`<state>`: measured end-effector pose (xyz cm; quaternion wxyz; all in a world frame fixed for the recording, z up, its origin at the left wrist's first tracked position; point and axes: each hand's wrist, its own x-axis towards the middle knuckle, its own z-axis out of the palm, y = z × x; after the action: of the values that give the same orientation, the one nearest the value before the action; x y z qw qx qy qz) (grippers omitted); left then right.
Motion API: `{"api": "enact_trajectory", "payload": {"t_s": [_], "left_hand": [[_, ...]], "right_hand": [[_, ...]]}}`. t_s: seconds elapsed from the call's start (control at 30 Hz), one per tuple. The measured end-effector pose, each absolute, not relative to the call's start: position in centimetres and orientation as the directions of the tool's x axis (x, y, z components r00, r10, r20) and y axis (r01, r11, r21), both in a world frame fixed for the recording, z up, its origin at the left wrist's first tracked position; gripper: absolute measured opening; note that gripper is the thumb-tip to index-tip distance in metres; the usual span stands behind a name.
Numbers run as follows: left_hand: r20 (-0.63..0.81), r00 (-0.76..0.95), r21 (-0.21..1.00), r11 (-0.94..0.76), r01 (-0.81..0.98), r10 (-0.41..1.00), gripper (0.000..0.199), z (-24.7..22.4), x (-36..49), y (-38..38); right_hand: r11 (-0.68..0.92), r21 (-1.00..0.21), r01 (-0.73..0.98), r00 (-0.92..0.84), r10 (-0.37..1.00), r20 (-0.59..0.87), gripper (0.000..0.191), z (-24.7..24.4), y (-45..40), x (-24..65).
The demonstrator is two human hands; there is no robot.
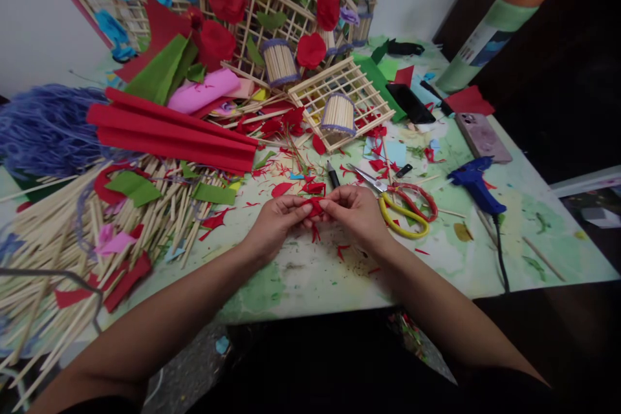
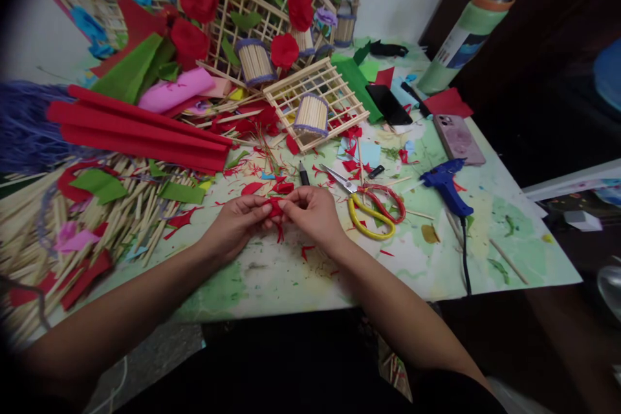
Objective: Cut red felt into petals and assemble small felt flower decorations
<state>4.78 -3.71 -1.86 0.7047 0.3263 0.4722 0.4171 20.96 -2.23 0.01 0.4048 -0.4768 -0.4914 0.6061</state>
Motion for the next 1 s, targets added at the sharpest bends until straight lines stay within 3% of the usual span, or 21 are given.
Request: {"api": "enact_trajectory", "payload": {"t_s": [0.2,0.53,0.7,0.87,1.0], "left_hand": [[-0.404,0.189,0.847,0.444,-0.290,0.895,0.027,-1.8,4.9,-3.8],[-0.429,0.148,0.839,0.454,-0.300,0.891,0.026,-1.7,4.9,-3.8],[-0.421,0.141,0.840,0.444,-0.313,0.896,0.024,-1.8,5.0,-3.8],[-0.421,0.141,0.831,0.443,-0.338,0.896,0.026,-1.8,5.0,-3.8],[-0.444,0.136,0.820,0.463,-0.335,0.885,0.026,-1.7,5.0,-3.7]], "right_hand": [[-0.148,-0.985,-0.084,-0.175,0.976,-0.132,0.015,0.1,-2.6,21.0],[-0.055,-0.984,-0.169,0.046,0.997,-0.063,0.014,-0.4,-1.8,22.0],[-0.106,-0.956,-0.274,-0.028,0.994,-0.102,0.017,-0.3,-1.4,22.4],[-0.271,-0.854,-0.444,-0.160,0.962,-0.222,0.019,0.0,-0.9,22.7],[-0.322,-0.833,-0.451,-0.187,0.946,-0.265,0.026,0.3,-0.4,23.3]]}}
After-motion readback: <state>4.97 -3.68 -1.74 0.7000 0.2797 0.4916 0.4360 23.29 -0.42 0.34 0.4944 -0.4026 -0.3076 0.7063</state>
